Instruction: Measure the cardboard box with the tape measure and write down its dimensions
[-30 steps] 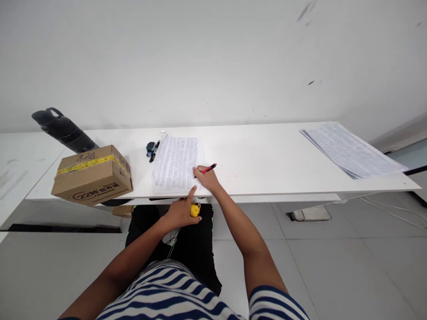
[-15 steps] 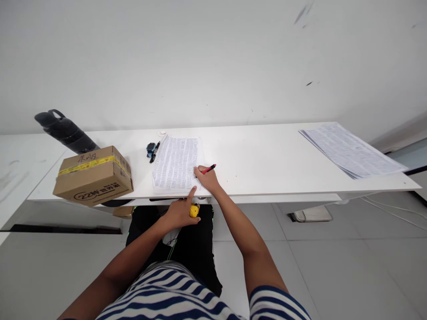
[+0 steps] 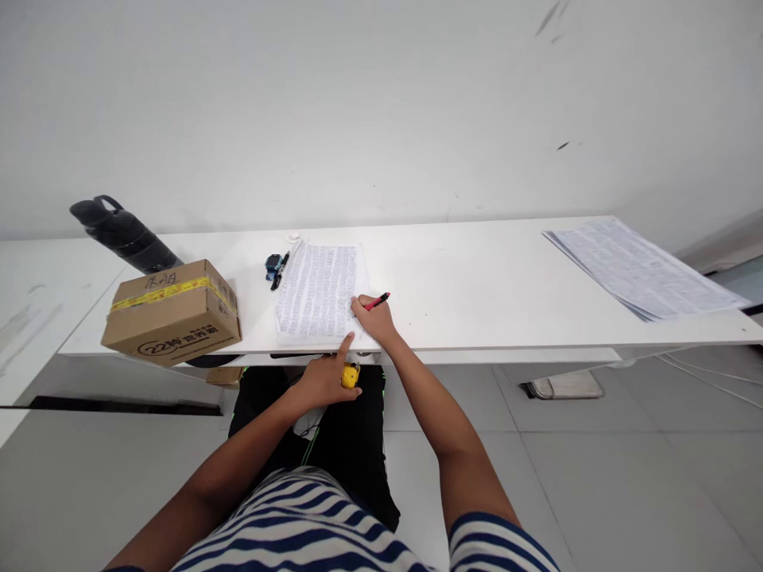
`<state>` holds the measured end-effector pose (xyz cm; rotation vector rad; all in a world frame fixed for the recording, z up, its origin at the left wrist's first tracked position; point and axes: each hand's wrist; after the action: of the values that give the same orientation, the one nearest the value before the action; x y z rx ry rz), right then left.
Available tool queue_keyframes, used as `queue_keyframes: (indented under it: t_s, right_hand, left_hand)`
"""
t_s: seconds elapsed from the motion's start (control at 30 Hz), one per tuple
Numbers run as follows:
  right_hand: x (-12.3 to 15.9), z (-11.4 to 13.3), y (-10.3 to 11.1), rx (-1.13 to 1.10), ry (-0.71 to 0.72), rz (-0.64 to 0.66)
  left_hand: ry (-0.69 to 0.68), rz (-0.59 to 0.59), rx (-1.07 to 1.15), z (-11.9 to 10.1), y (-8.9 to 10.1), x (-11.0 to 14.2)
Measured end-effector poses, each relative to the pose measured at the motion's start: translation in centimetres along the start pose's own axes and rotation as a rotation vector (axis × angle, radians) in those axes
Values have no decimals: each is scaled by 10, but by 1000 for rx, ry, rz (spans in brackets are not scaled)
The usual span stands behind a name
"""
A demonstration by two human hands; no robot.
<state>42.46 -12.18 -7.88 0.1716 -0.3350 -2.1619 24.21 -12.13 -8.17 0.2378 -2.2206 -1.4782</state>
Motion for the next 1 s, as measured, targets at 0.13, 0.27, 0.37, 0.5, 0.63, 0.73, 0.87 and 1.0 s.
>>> queue_keyframes:
  t_s: [0.13, 0.27, 0.37, 0.5, 0.63, 0.73, 0.87, 1.0]
  right_hand:
    - [0, 0, 1, 2, -8, 23]
    - [-1, 1, 2, 0, -14, 33]
    - [-1, 1, 1, -7, -23, 6]
    - [0, 2, 1, -8, -27, 4]
    - [0, 2, 2, -7, -28, 14]
    - [-1, 0, 2, -2, -37, 19]
    - [-1, -2, 2, -8, -52, -24]
    - [-1, -1, 2, -6, -56, -22]
  left_hand:
    - [4, 6, 4, -1, 1, -1]
    - [8, 15, -5, -1, 2, -1]
    - [18, 16, -8, -1, 1, -1]
    - [1, 3, -6, 0, 0, -1]
    - [12, 13, -6, -1, 1, -1]
    - [27, 29, -7, -2, 2, -1]
    - [16, 18, -8, -1, 1, -1]
    - [-1, -4, -22, 0, -2, -1]
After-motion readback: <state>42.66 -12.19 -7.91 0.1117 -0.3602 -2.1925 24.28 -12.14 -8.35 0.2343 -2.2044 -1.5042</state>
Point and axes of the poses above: each hand's wrist, its own x-axis away from the middle knuckle, its own y-axis out of the back of the hand, z = x × y, and after that the axes turned 8 degrees about -y, right-handed
